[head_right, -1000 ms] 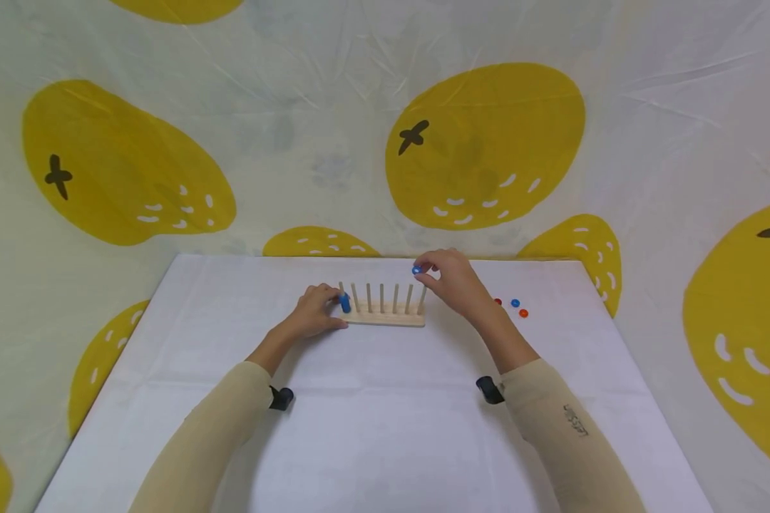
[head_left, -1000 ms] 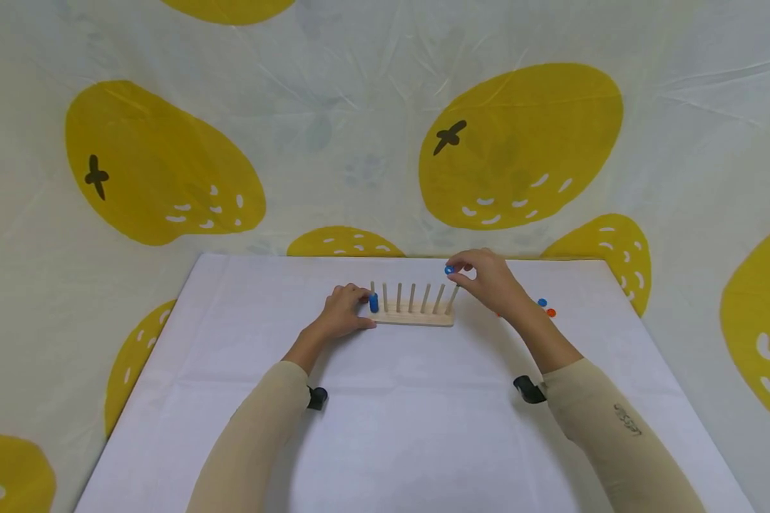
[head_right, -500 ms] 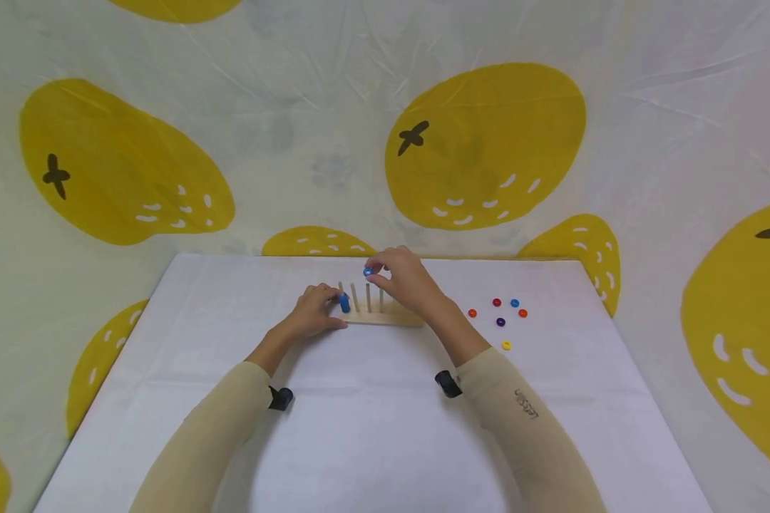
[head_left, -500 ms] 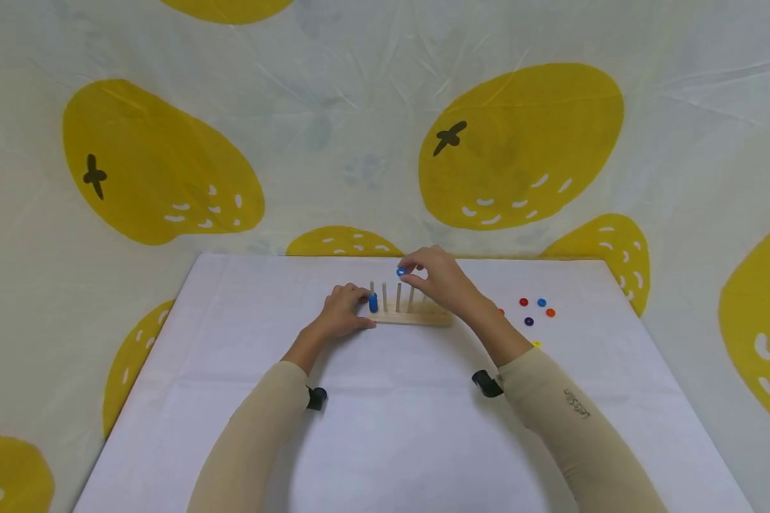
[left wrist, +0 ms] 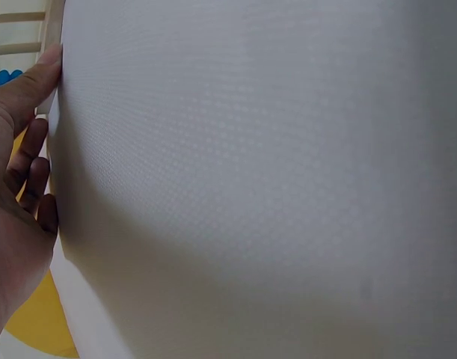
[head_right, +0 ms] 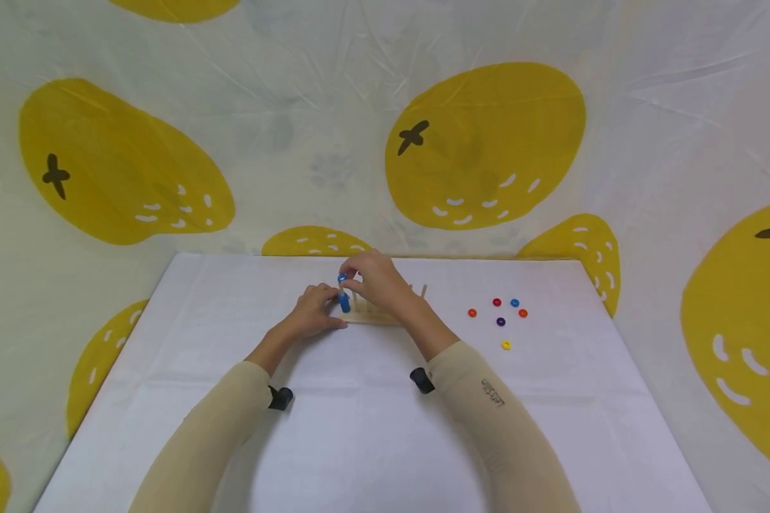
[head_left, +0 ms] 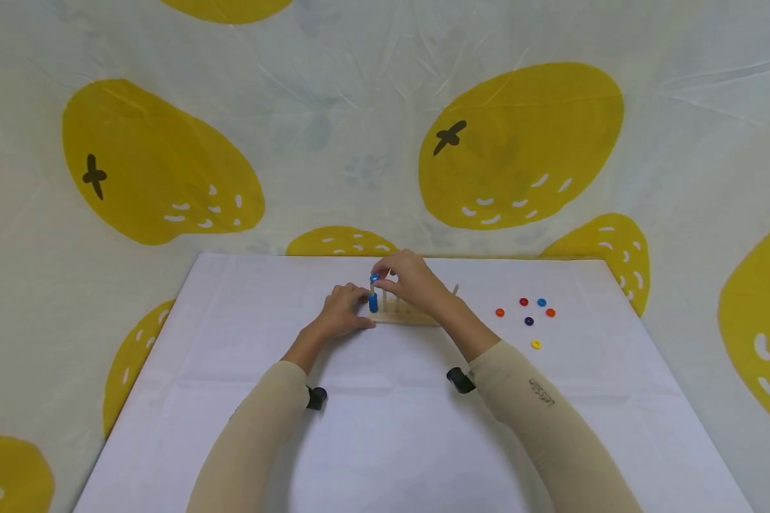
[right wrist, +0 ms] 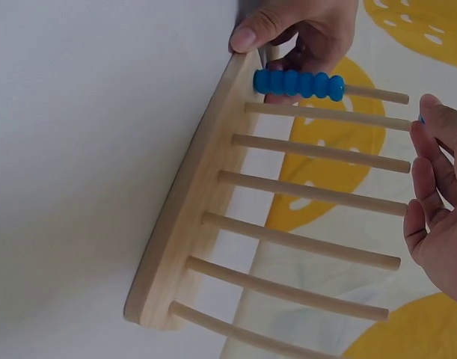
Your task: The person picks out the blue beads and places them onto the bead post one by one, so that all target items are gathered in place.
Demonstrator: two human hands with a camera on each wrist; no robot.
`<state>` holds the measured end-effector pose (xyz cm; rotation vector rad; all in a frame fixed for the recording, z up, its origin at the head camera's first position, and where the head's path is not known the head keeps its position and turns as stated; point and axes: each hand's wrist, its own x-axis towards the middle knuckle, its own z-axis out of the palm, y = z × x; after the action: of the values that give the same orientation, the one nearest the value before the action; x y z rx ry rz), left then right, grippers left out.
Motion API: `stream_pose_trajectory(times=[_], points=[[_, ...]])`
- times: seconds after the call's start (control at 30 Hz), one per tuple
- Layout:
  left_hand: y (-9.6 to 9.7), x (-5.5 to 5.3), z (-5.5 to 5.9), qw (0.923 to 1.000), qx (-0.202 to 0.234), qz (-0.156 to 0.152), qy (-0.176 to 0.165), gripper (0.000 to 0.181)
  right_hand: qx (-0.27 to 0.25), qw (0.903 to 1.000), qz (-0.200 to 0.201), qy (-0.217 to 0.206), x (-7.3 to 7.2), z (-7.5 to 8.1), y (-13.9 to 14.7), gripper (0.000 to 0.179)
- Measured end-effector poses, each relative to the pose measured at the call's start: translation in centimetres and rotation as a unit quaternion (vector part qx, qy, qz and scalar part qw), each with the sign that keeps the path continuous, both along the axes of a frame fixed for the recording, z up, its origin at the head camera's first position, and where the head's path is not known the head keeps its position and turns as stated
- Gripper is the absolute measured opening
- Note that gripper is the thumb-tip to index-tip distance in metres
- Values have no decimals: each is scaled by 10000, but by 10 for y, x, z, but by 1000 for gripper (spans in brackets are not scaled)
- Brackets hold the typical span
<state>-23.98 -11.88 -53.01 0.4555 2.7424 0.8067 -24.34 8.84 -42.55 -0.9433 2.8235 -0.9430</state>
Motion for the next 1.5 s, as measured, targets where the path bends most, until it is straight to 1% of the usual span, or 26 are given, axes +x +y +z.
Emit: stream_pose_trajectory(times=[0.23,0.5,0.73,1.07,1.2,1.37,1.5], points=[[-1,1,-1,10000,10,-35,31,66,122,9997,154,172,-4,-8,-6,21],[0,1,-1,10000,-33,-50,71,67,323,9993,171,81,-3,-13,-7,21],[1,1,0,10000,-34,-29,37,68,359,9993,71,105,-1,-11,-6,20],[3,1,2,9999,-103,50,-51,69,413,9991,-25,-15,0,-7,-5,20],[2,0,1,9999,-105,63,-56,68,466,9989,-25,-70,-1,-8,-4,21],[2,-1,0,9999,-135,40,-33,68,429,9990,-83,-62,1,-7,1,22],[3,0,1,9998,-158,56,-50,69,263,9996,-134,16,4,-5,7,23]])
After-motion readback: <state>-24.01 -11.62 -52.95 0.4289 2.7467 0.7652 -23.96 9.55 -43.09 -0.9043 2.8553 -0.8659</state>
